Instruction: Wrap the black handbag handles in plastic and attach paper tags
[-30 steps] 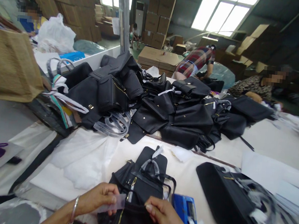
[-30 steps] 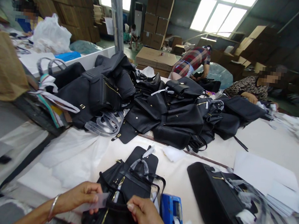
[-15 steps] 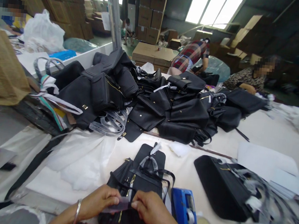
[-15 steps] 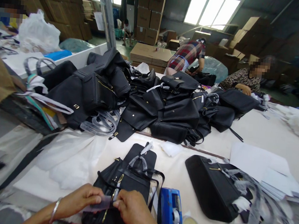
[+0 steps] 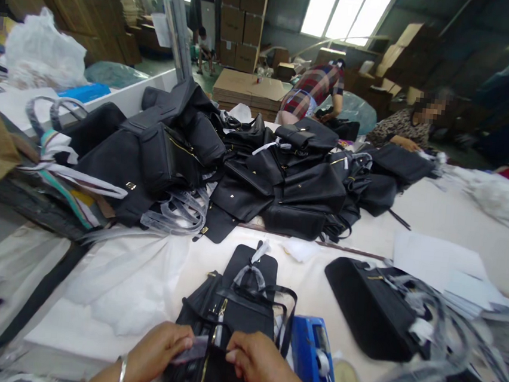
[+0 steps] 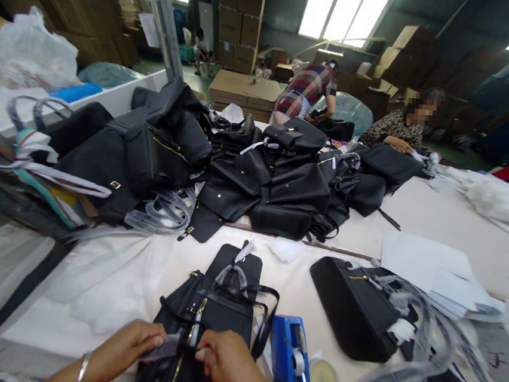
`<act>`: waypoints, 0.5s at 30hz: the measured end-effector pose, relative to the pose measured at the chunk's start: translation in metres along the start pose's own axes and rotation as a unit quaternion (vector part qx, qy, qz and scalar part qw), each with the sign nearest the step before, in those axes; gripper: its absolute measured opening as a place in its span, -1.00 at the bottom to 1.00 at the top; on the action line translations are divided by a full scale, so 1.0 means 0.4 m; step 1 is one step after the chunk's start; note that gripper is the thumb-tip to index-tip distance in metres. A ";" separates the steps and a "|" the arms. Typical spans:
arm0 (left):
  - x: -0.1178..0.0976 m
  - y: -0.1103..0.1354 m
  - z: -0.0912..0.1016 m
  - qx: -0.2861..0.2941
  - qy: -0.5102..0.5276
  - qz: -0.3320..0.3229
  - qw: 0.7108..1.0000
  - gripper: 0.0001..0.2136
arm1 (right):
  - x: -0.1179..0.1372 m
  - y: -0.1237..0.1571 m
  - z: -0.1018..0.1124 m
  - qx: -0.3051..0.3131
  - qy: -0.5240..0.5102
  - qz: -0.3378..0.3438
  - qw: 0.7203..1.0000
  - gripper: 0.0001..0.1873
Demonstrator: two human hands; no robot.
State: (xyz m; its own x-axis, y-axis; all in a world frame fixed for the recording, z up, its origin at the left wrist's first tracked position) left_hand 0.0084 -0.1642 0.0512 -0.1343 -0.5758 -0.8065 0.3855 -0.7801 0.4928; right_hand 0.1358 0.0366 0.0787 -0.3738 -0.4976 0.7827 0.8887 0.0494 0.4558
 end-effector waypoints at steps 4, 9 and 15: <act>0.004 -0.009 -0.008 -0.001 -0.004 -0.013 1.000 -0.58 | 0.041 -0.019 0.002 0.018 -0.039 0.034 0.998 -0.83; -0.004 -0.010 -0.005 0.020 0.020 -0.015 0.999 -0.58 | 0.030 -0.029 0.000 0.072 -0.166 0.014 0.983 -0.85; -0.049 -0.014 0.001 0.071 -0.031 -0.048 0.996 -0.61 | -0.018 -0.021 0.007 0.083 -0.288 0.000 0.954 -0.78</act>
State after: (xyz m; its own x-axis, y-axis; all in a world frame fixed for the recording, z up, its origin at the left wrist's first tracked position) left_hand 0.0084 -0.1485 0.0645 -0.2223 -0.5066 -0.8330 0.2355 -0.8570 0.4583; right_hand 0.1302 0.0422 0.0706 -0.5003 0.0586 0.8639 0.8522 0.2099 0.4793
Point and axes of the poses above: each hand's wrist, its own y-axis away from the middle knuckle, its own z-axis out of the back of the hand, x = y × z, the point moved 3 cm from there along -y, towards the middle knuckle, and after that the axes turned 1 degree about z, right-handed, at the moved point
